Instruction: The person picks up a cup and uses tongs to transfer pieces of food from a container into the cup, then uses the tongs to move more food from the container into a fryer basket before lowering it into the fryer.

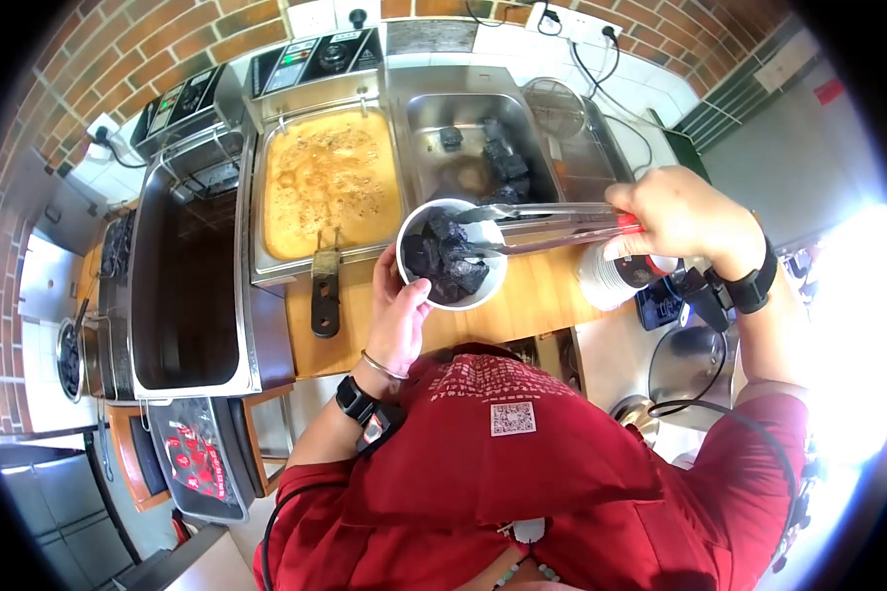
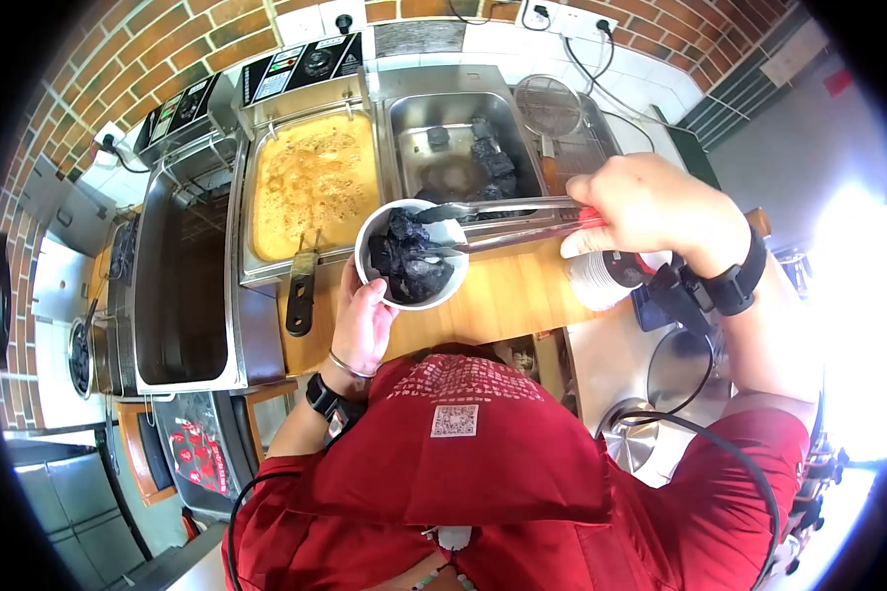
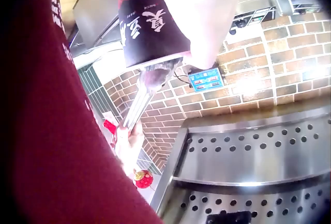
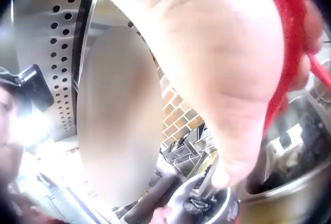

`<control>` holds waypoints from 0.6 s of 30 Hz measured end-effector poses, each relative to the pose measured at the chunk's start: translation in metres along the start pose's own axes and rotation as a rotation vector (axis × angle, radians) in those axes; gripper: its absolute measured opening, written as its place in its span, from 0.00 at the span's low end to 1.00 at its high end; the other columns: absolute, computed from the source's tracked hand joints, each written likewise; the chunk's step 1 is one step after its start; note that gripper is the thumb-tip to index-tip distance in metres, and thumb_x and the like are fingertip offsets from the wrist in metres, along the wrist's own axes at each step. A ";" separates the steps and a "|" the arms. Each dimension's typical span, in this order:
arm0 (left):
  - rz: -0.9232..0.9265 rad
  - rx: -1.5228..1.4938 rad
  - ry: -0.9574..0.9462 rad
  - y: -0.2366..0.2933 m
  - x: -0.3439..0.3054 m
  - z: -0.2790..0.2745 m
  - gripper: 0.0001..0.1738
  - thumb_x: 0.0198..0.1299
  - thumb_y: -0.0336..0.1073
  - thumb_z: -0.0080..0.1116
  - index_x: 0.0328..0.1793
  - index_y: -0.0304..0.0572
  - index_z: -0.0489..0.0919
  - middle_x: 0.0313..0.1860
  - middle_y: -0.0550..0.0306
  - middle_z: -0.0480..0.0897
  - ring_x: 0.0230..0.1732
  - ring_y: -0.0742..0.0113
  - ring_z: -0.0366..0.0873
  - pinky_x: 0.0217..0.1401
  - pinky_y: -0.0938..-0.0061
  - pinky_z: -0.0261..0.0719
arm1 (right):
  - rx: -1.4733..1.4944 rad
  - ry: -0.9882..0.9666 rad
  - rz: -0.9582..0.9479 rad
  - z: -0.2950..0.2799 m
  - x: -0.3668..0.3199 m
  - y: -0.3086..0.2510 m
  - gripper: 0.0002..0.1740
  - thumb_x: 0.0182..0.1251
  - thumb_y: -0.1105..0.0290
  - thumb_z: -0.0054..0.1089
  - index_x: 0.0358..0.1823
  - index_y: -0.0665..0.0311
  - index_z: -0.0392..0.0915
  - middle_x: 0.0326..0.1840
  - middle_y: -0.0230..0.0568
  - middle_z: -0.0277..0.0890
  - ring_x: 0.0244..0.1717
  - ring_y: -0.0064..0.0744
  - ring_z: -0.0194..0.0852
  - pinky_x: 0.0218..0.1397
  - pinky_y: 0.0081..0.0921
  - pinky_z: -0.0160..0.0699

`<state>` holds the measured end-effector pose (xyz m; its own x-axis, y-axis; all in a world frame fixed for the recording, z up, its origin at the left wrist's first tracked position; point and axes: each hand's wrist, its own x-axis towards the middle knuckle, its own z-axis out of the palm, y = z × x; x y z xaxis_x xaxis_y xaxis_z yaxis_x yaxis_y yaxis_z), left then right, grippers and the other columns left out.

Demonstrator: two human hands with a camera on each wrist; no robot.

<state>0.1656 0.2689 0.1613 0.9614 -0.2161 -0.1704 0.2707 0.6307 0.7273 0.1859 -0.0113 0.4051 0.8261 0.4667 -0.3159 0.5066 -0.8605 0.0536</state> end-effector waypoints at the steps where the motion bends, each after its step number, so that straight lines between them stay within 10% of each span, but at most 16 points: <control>1: -0.006 0.002 -0.011 -0.002 0.001 -0.004 0.32 0.63 0.33 0.49 0.74 0.49 0.57 0.66 0.54 0.71 0.64 0.60 0.72 0.66 0.59 0.72 | 0.002 0.001 0.013 -0.004 -0.005 0.000 0.31 0.55 0.39 0.62 0.29 0.65 0.73 0.20 0.52 0.73 0.29 0.59 0.74 0.32 0.45 0.70; 8: -0.095 -0.197 0.011 -0.003 0.000 -0.017 0.31 0.64 0.48 0.52 0.69 0.41 0.65 0.63 0.52 0.76 0.61 0.59 0.74 0.61 0.64 0.73 | 0.013 -0.055 0.085 -0.017 -0.019 0.003 0.34 0.52 0.37 0.63 0.28 0.66 0.72 0.18 0.54 0.70 0.28 0.60 0.72 0.31 0.45 0.69; 18: -0.175 -0.182 -0.076 0.004 -0.026 -0.043 0.35 0.65 0.45 0.44 0.77 0.40 0.56 0.74 0.47 0.63 0.74 0.48 0.62 0.76 0.51 0.59 | -0.128 0.018 0.193 0.027 0.052 0.057 0.31 0.54 0.39 0.63 0.35 0.64 0.78 0.28 0.51 0.79 0.37 0.55 0.79 0.41 0.45 0.76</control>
<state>0.1434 0.3096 0.1401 0.8947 -0.3845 -0.2273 0.4433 0.7014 0.5582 0.2509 -0.0419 0.3662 0.9146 0.3004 -0.2708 0.3648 -0.9018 0.2317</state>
